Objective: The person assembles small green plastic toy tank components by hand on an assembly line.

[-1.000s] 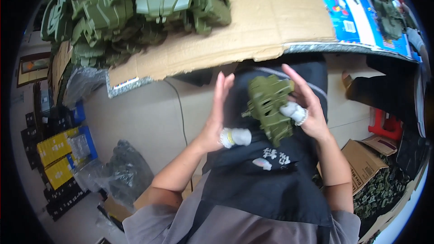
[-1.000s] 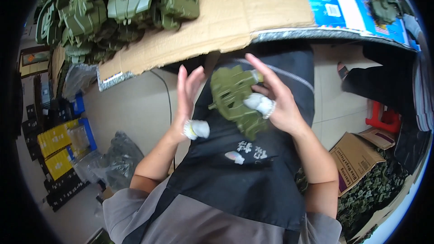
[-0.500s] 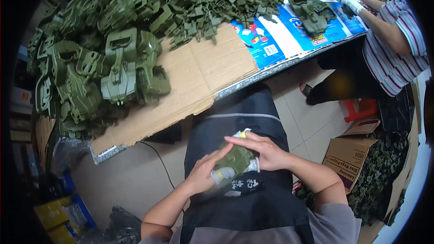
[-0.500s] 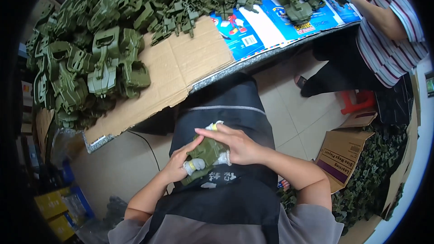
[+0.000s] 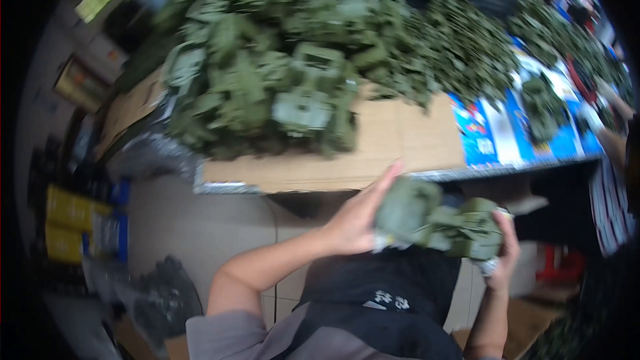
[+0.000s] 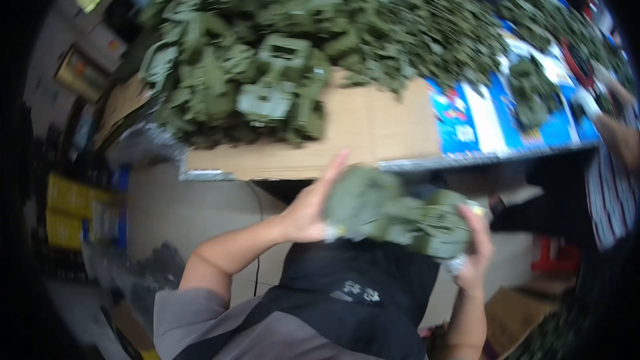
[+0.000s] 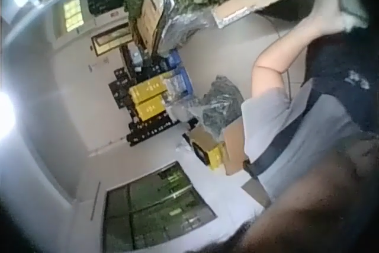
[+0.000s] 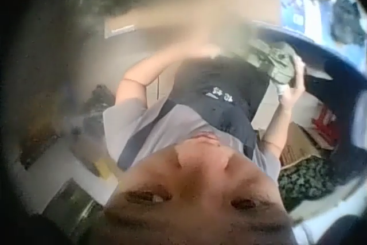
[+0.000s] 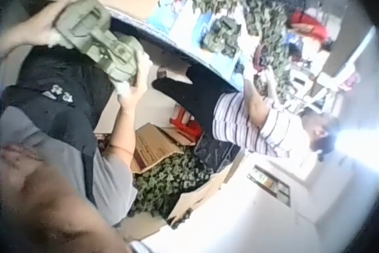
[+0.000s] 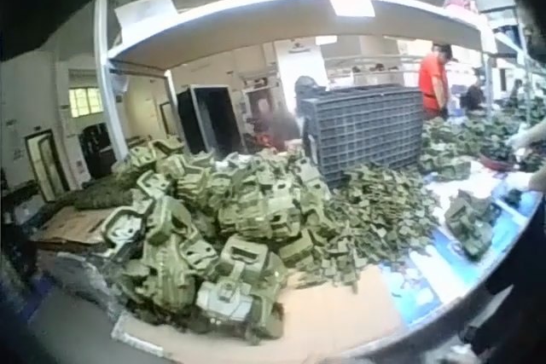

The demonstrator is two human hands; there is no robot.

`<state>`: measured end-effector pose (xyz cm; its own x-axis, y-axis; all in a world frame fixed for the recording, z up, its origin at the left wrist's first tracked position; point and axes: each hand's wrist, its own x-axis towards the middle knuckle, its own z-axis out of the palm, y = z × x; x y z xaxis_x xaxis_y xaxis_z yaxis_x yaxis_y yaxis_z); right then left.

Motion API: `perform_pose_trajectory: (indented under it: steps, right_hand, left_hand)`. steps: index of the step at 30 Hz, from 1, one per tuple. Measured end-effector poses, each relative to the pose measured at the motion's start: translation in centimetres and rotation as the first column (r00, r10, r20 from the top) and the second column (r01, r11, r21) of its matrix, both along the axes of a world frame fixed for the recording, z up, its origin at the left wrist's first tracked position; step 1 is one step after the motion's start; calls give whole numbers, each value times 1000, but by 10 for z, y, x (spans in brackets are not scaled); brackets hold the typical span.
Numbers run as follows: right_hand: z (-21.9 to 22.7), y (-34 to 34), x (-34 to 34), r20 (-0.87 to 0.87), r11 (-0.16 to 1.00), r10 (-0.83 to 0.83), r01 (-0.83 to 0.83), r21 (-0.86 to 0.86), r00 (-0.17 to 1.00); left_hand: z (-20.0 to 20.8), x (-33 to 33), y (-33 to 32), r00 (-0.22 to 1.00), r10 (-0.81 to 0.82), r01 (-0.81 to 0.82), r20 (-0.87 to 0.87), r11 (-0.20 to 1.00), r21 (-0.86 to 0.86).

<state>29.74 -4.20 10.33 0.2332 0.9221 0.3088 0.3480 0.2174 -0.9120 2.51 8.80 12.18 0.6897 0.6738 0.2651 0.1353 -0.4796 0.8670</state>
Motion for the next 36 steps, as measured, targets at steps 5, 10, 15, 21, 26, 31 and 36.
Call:
perform_pose_trajectory:
  steps: [5,10,15,21,26,31,36]
  right_hand:
    - [-14,53,86,10,809,-542,518,278,841]
    - [-65,115,184,436,611,-790,604,511,431]
    - [-58,153,175,706,823,-461,557,113,538]
    - [-34,123,113,595,810,-580,476,344,557]
    - [31,116,41,572,876,-453,221,429,684]
    - [83,123,-38,479,806,-181,-150,573,859]
    - [71,110,-71,578,836,147,-413,362,803]
  left_hand:
    - [85,-27,60,958,284,-166,-26,630,758]
    - [185,-118,176,620,758,-317,201,8,948]
    - [213,-231,305,316,948,-733,28,226,641]
    - [231,-200,299,266,950,-779,166,110,617]
    - [258,-149,221,539,694,-585,479,-100,804]
    - [210,-66,123,952,279,-296,122,754,586]
    - [123,-36,55,996,-9,14,-90,998,54]
